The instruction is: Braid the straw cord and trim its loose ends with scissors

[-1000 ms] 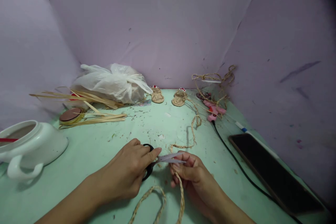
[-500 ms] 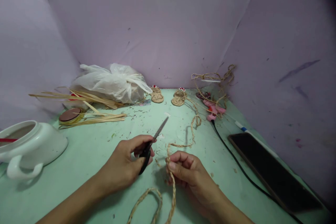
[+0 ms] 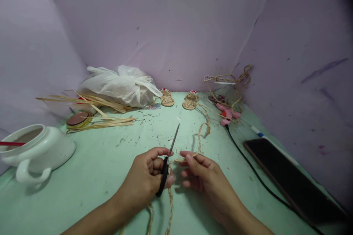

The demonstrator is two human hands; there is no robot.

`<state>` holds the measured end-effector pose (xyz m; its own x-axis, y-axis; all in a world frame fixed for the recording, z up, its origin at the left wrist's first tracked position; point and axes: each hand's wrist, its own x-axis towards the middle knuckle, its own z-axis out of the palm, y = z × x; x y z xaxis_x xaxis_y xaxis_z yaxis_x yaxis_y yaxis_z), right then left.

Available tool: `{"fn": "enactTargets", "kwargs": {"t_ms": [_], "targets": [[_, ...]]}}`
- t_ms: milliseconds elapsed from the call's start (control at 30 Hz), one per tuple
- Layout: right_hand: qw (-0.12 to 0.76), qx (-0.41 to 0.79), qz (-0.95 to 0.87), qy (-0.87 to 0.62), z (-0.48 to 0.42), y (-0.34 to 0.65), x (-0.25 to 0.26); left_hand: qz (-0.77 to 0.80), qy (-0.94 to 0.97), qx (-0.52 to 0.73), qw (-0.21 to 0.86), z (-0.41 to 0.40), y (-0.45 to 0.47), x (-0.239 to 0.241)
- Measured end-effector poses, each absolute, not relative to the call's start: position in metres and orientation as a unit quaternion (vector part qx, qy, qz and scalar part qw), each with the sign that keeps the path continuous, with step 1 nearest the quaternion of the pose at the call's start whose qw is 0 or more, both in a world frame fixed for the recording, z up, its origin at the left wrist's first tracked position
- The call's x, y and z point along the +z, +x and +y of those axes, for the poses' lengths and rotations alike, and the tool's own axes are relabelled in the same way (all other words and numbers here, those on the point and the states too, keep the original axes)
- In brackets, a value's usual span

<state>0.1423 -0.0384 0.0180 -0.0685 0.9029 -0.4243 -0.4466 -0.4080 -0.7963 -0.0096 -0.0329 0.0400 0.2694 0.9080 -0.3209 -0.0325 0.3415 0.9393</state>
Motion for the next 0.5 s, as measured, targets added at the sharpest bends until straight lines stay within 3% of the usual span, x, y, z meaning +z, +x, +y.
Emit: {"fn": "enactTargets", "kwargs": {"t_ms": [200,400,500], "targets": [[0.534,0.696,-0.200,-0.436,-0.036,0.148,0.020,0.479,0.477,0.316,0.666,-0.037,-0.008,0.035],[0.461,0.803,-0.068,-0.371,-0.039,0.148,0.025,0.451,0.461,0.293,0.706,-0.040,-0.001,0.028],[0.480,0.790,-0.055,-0.377,-0.035,0.149,0.023,0.480,0.458,0.321,0.676,-0.039,0.001,0.025]]}}
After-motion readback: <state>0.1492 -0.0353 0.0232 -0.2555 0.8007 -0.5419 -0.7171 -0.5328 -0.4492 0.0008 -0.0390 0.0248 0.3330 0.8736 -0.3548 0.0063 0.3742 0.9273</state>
